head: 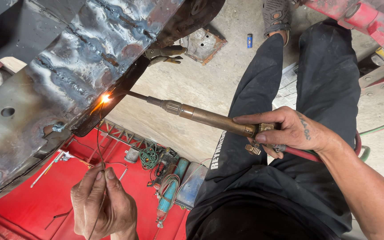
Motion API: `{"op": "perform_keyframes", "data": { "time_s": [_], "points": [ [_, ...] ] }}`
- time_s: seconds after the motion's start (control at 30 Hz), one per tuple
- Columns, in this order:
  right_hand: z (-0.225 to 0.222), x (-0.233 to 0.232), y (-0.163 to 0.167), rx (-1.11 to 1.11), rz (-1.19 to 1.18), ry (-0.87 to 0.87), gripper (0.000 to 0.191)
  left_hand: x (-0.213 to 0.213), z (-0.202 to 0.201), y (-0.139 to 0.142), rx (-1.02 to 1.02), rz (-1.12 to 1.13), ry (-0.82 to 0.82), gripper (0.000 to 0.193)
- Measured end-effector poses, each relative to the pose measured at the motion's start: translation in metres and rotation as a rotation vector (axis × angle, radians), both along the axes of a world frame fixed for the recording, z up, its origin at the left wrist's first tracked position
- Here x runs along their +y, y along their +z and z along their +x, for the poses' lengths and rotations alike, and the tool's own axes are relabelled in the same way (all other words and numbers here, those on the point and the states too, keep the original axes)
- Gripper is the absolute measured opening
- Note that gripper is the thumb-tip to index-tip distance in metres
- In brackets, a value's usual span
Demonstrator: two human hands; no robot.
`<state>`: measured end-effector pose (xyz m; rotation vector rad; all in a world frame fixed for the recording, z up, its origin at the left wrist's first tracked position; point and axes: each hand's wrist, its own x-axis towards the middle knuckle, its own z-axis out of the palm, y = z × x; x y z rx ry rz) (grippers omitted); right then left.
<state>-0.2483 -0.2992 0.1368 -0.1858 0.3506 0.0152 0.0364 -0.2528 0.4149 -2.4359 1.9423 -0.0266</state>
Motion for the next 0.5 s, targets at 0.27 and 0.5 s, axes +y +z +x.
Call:
{"op": "perform_keyframes", "data": {
  "time_s": [0.27,0.5],
  "points": [
    [0.0005,-0.0008,0.0008,0.0,-0.002,-0.002,0.054,-0.0028,-0.0019,0.0016,-0.003,-0.004,-0.017,0.01],
    [0.0006,0.0,0.0004,-0.001,0.001,-0.018,0.053,-0.0011,-0.0005,-0.0019,0.01,-0.012,-0.007,0.01]
  ]
}}
